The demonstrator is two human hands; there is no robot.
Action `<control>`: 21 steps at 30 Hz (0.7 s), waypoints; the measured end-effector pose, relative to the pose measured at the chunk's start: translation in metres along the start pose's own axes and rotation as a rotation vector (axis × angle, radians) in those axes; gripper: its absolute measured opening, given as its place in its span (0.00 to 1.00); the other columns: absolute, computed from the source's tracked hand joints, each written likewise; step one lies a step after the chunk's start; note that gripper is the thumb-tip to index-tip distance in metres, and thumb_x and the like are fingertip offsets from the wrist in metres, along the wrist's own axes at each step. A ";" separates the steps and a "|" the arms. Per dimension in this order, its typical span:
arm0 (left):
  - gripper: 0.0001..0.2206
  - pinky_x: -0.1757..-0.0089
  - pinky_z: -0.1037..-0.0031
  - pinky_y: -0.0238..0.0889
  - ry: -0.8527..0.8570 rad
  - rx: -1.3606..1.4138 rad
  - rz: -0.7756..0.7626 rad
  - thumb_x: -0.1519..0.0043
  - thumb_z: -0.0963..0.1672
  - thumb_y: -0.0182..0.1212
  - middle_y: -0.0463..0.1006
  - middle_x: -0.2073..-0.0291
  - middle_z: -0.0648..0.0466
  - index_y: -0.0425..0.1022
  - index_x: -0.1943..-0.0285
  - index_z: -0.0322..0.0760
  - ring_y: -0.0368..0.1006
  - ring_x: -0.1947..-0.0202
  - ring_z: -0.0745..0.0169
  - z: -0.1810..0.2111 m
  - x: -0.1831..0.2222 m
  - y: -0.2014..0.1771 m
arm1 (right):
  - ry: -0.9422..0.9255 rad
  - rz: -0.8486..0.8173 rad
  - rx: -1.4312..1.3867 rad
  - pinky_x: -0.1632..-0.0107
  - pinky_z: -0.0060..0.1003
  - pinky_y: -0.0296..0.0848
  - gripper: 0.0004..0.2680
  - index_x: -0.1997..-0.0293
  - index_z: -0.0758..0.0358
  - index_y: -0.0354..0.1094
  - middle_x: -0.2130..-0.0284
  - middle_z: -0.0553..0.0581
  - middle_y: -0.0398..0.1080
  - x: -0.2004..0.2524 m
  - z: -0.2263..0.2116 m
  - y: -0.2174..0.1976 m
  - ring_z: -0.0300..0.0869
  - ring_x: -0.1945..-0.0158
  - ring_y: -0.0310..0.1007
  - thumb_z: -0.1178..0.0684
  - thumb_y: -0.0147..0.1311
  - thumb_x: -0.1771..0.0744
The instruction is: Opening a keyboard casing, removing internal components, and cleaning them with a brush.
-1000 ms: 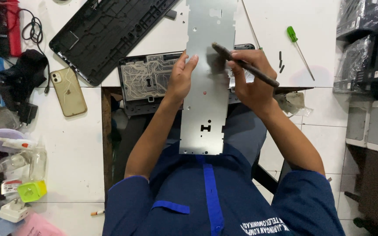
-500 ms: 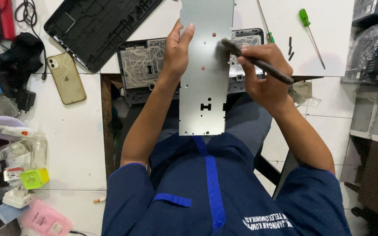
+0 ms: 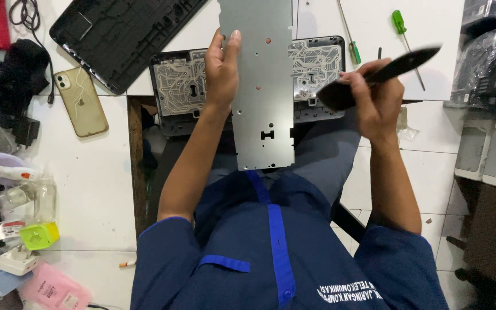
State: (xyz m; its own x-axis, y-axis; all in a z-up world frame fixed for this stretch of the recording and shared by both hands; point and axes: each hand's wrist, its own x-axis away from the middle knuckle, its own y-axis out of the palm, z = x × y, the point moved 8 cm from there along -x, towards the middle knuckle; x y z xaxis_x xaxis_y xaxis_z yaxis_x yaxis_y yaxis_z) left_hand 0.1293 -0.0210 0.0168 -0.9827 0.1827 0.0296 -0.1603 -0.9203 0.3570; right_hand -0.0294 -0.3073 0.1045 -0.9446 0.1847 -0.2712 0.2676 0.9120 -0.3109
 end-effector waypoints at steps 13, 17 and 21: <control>0.48 0.57 0.73 0.83 0.015 0.152 0.275 0.30 0.62 0.66 0.89 0.46 0.47 0.60 0.09 0.27 0.87 0.50 0.61 -0.062 0.005 -0.011 | -0.091 -0.532 0.141 0.54 0.42 0.65 0.09 0.54 0.64 0.70 0.62 0.56 0.70 0.011 -0.029 0.089 0.47 0.61 0.66 0.53 0.65 0.23; 0.42 0.22 0.47 0.64 0.057 0.150 -0.122 0.22 0.67 0.48 0.63 0.10 0.48 0.45 0.04 0.50 0.71 0.16 0.47 -0.010 0.016 0.022 | -0.314 -0.403 0.458 0.54 0.47 0.70 0.16 0.28 0.66 0.72 0.59 0.60 0.67 0.023 -0.064 0.075 0.53 0.59 0.67 0.68 0.60 0.26; 0.72 0.19 0.29 0.41 -0.315 1.212 -0.249 0.62 0.62 0.59 0.29 0.00 0.47 0.30 0.00 0.54 0.40 0.08 0.19 0.069 0.039 0.041 | -0.734 -0.153 0.951 0.59 0.44 0.69 0.20 0.23 0.57 0.84 0.63 0.52 0.68 0.026 -0.098 0.059 0.48 0.64 0.66 0.72 0.57 0.24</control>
State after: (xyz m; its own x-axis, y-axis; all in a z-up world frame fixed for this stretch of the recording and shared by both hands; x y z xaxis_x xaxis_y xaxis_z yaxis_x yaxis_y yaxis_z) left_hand 0.0902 -0.0281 0.0968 -0.8475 0.5308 -0.0007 0.0140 0.0237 0.9996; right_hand -0.0569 -0.2123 0.1684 -0.7286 -0.4346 -0.5293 0.4864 0.2158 -0.8467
